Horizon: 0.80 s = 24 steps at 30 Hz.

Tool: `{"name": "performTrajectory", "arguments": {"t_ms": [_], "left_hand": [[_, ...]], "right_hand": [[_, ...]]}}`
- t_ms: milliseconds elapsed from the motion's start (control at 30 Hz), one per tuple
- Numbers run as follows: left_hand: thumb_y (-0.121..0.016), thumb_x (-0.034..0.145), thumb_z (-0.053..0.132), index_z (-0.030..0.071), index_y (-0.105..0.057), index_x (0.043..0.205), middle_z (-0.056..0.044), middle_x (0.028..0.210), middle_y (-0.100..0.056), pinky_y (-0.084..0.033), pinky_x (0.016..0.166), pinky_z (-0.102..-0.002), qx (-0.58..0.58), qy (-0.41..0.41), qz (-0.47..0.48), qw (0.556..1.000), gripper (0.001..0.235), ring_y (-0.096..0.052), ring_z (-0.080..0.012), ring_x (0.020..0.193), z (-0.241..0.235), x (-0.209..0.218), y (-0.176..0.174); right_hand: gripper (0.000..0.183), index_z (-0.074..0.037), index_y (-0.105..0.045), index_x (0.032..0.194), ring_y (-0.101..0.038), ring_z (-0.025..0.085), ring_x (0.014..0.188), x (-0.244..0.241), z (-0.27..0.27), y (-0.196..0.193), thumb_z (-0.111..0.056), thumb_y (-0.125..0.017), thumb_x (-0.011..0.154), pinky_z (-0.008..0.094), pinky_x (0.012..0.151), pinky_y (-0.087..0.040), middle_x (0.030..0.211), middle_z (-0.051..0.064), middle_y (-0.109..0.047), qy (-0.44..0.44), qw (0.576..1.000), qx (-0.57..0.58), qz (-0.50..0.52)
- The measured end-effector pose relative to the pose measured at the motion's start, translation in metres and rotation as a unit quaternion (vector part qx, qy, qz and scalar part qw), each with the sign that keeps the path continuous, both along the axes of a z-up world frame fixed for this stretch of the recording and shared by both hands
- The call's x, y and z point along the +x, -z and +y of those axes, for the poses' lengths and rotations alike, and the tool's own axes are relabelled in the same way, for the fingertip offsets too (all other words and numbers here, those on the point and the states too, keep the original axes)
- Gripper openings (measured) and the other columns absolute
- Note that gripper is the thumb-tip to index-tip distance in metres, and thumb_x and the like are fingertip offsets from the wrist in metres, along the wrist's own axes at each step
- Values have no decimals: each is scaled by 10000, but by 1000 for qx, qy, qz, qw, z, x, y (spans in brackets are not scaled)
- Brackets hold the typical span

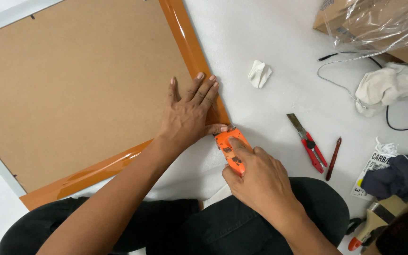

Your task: Sealing the back of a picture frame using adhesive tape and smoothing it with a cloth

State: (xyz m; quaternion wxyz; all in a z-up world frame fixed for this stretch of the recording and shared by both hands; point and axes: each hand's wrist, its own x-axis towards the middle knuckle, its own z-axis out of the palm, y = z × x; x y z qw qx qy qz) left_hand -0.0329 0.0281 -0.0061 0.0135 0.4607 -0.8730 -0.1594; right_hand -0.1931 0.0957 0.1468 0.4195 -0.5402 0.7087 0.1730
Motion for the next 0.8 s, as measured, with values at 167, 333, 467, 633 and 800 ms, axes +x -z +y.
{"name": "performTrajectory", "arguments": {"t_ms": [167, 333, 467, 633, 800], "left_hand": [[-448, 791, 889, 150, -323, 1596, 26, 1686, -265, -33, 1193, -714, 48, 4, -18, 999, 1100, -119, -184, 1566, -2, -1, -4], [-422, 807, 892, 185, -236, 1631, 18, 1716, -186, -13, 1198, -730, 87, 12, -44, 995, 1102, -66, -196, 1585, -3, -1, -6], [-423, 809, 889, 190, -253, 1626, 27, 1715, -193, -30, 1204, -728, 89, 15, -42, 995, 1089, -78, -188, 1585, -4, 1, -6], [-453, 828, 864, 194, -268, 1623, 33, 1709, -206, -53, 1203, -731, 93, 12, -35, 995, 1056, -92, -195, 1581, -4, 1, -7], [-444, 889, 811, 215, -235, 1632, 53, 1716, -173, -33, 1208, -731, 101, 14, -44, 994, 975, -54, -175, 1585, -5, 2, -3]], "right_hand": [[622, -168, -612, 1406, -691, 361, 689, -3, 1, 2, -335, -620, 807, 442, 682, -563, 749, 155, -653, 18, 1000, -2, -17], [637, -197, -599, 1431, -697, 489, 888, -2, -1, 0, -364, -579, 817, 536, 795, -552, 816, 196, -640, 30, 999, 1, -27], [638, -189, -607, 1430, -699, 479, 919, -2, -5, -2, -361, -581, 817, 532, 820, -547, 835, 199, -655, 26, 999, -7, -28], [597, -177, -647, 1386, -694, 493, 966, -2, -17, -6, -372, -580, 826, 537, 854, -535, 863, 234, -681, 9, 999, -11, -33], [515, -126, -752, 1224, -680, 500, 1042, 4, -45, -14, -375, -543, 825, 563, 902, -512, 934, 269, -742, -35, 999, -13, -34]]}}
